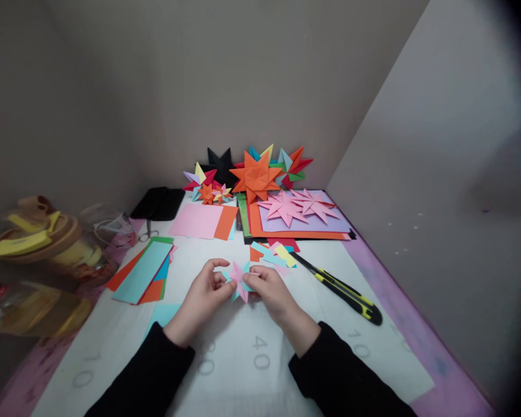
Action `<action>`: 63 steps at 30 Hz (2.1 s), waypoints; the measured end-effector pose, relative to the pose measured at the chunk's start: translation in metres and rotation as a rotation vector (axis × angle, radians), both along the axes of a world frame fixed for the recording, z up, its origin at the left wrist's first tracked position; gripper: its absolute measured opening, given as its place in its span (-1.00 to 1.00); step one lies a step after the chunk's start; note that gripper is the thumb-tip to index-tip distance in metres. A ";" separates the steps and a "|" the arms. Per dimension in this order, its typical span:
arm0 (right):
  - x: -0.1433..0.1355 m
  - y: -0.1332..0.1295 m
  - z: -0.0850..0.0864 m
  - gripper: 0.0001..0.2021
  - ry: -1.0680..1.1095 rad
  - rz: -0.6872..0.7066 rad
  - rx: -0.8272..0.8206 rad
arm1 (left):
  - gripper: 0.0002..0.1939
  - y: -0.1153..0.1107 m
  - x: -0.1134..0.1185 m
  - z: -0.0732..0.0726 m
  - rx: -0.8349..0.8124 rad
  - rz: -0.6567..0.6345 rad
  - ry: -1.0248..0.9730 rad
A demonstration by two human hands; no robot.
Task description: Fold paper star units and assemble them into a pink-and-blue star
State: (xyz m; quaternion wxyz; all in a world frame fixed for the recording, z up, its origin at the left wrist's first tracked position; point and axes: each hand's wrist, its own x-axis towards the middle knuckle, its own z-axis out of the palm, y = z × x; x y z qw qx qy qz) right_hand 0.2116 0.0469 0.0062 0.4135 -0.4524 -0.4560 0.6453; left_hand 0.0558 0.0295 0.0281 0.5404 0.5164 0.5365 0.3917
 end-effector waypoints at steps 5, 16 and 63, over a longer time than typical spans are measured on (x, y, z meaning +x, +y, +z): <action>0.004 0.001 0.001 -0.69 -0.037 0.055 0.006 | -0.63 0.000 -0.002 0.006 0.026 -0.025 0.084; 0.002 -0.001 -0.002 -0.76 -0.115 -0.022 -0.009 | -0.61 0.001 -0.002 0.003 0.032 0.038 -0.117; -0.003 -0.017 0.009 -0.79 -0.550 -0.348 0.984 | -0.78 -0.009 0.007 0.001 0.289 0.249 0.201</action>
